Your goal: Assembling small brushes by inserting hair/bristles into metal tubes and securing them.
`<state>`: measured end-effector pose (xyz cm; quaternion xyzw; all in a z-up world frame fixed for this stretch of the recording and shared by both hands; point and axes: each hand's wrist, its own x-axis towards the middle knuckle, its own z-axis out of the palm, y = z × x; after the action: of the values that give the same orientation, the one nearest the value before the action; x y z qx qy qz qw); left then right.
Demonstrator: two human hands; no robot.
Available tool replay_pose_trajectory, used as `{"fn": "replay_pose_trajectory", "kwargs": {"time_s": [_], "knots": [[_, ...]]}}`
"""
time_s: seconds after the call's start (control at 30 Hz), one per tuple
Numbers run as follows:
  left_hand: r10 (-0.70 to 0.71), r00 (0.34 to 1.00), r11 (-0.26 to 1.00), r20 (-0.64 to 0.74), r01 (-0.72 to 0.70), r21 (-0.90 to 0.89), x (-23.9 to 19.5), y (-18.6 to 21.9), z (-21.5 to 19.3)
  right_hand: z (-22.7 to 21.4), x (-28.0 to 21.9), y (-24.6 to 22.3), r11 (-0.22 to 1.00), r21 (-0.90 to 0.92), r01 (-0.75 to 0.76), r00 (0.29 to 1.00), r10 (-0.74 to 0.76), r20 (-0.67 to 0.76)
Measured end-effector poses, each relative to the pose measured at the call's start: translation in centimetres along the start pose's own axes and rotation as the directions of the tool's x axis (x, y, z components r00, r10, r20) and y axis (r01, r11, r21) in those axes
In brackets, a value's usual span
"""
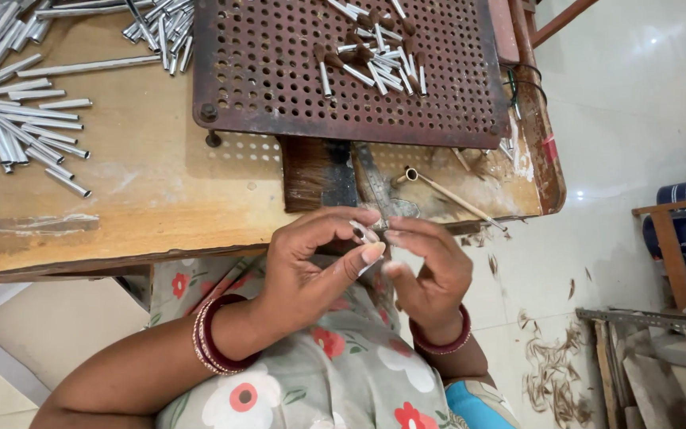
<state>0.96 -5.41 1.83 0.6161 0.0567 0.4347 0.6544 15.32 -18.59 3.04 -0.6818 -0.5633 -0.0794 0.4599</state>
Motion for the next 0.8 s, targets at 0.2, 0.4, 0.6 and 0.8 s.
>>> {"fn": "replay_pose_trajectory", "kwargs": {"time_s": [0.2,0.4,0.6,0.8], "knots": [[0.071,0.996,0.994,0.045,-0.074,0.078,-0.6,0.0,0.0,0.9,-1.7,0.1,0.977,0.209,-0.041,0.997,0.027,0.069],[-0.034,0.999,0.999,0.018,0.034,-0.002,-0.9,-0.1,-0.6,1.4,-1.0,0.1,0.957,0.289,0.001,0.998,-0.018,0.057],[-0.197,0.98,0.979,0.011,0.198,-0.056,-0.6,0.3,-0.6,1.7,-1.1,0.3,0.968,0.247,0.036,0.997,-0.051,0.056],[-0.139,0.99,0.987,-0.02,0.137,-0.08,-1.1,0.3,-0.3,1.7,-2.0,0.7,0.962,0.266,0.067,0.997,-0.077,0.026]]}}
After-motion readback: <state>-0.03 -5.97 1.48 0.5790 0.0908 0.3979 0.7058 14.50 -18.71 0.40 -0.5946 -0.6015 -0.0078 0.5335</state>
